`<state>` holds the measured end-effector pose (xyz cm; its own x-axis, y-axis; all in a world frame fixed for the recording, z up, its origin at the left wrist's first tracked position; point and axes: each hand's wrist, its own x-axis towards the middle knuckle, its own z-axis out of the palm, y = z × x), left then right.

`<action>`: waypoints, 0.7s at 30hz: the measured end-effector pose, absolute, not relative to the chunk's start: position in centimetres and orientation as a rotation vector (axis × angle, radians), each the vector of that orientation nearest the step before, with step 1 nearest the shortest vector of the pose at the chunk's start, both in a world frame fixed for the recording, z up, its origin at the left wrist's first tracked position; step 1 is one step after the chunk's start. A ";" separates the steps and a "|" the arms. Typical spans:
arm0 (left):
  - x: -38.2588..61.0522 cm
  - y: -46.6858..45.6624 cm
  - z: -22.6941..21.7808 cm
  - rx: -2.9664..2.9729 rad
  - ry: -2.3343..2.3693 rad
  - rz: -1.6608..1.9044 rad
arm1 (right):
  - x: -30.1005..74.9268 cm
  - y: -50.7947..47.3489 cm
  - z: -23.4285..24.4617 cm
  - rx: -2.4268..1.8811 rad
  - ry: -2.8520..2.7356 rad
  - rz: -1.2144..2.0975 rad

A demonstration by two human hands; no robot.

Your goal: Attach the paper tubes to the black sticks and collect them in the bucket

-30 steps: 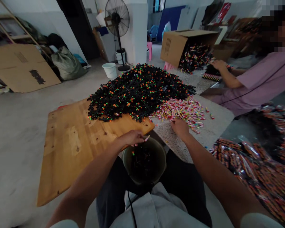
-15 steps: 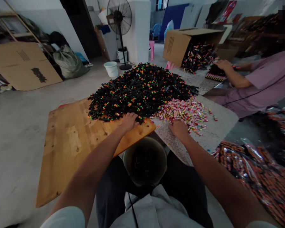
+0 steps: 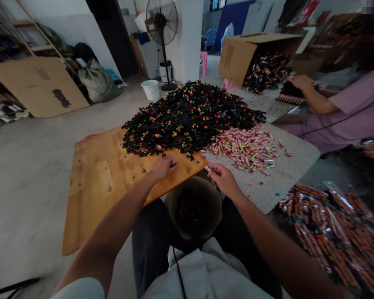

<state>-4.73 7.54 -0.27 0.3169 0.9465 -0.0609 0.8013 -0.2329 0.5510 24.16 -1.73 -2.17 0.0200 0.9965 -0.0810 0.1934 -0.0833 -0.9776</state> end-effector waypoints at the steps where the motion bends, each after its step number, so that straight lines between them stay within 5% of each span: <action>1: -4.4 6.7 -0.2 2.023 1.560 0.457 | 23.4 -2.1 -1.8 -1.375 -1.294 1.208; 9: -0.9 -0.9 3.4 1.449 0.965 0.669 | 20.4 -3.6 2.2 -1.069 -1.211 1.355; 21: 0.1 -2.1 5.9 1.494 0.823 0.601 | 22.1 -4.9 4.4 -1.058 -1.387 1.226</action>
